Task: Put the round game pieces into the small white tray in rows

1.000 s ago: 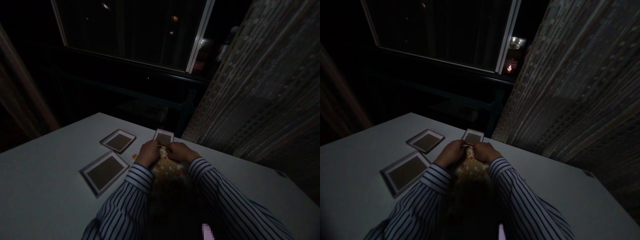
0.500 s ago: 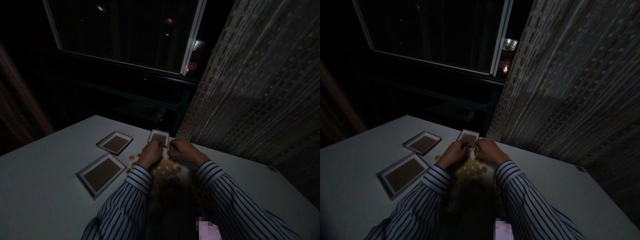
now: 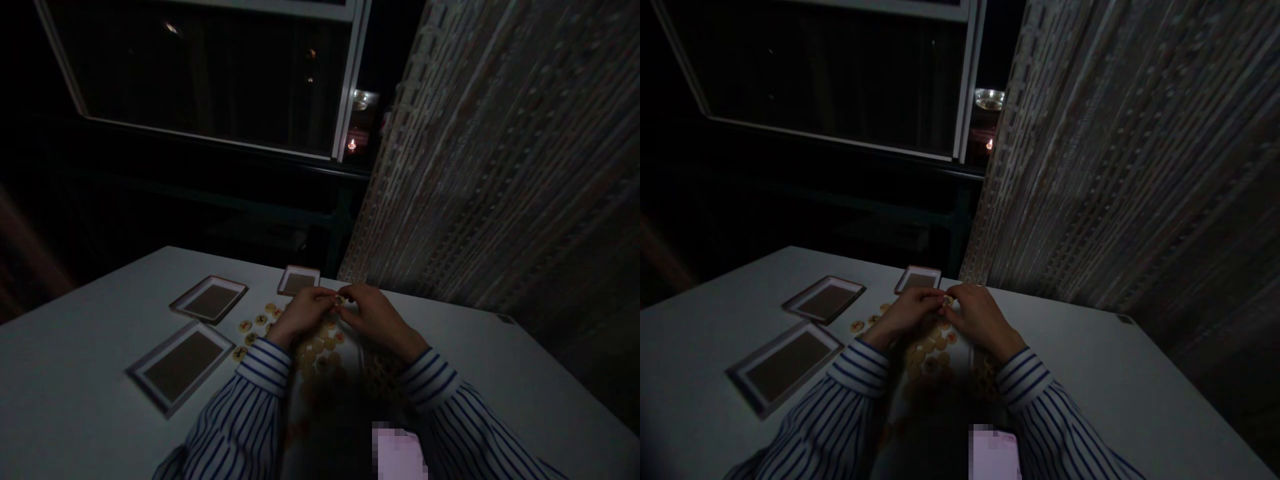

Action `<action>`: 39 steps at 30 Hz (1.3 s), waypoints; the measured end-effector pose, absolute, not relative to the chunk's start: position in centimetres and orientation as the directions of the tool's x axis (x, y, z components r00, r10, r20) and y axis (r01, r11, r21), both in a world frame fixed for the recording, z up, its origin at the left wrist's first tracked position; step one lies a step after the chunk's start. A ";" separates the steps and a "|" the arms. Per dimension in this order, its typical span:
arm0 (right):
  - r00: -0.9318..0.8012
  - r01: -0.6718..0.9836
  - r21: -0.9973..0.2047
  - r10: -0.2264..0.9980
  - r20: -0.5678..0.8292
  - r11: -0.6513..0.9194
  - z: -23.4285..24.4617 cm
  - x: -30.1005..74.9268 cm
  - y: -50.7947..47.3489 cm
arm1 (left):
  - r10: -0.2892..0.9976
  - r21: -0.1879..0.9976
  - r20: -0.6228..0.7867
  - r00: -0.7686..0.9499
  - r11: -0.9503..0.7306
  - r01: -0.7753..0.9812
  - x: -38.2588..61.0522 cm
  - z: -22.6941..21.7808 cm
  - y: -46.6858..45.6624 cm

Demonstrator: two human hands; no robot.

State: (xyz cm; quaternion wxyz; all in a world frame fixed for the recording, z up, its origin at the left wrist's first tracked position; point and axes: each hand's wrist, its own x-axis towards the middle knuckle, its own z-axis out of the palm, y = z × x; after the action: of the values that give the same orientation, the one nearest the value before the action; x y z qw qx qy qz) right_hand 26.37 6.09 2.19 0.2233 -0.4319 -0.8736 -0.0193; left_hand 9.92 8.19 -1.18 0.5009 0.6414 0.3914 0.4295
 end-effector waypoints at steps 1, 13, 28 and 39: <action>-0.514 0.762 -0.174 0.746 0.424 0.624 2.1 26.6 5.8 | 0.929 0.982 0.155 0.337 -0.181 0.047 10.1 -1.0 8.1; -0.388 0.698 -0.324 0.718 0.578 0.638 1.5 28.9 3.2 | 0.894 0.987 0.146 0.424 -0.159 -0.005 11.9 0.6 6.4; -0.466 0.696 -0.353 0.767 0.441 0.625 1.4 32.0 2.8 | 0.901 0.956 0.098 0.422 -0.203 0.210 14.1 0.4 5.3; -0.495 0.744 -0.268 0.774 0.394 0.612 1.2 32.7 2.9 | 0.911 0.965 0.098 0.400 -0.185 0.184 15.0 -0.8 5.4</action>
State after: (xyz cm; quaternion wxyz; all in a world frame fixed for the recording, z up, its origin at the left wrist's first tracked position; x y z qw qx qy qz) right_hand 32.69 2.94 1.23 0.2436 -0.4394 -0.8641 0.0311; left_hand 15.01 5.41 -0.76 0.4934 0.6758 0.4052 0.3683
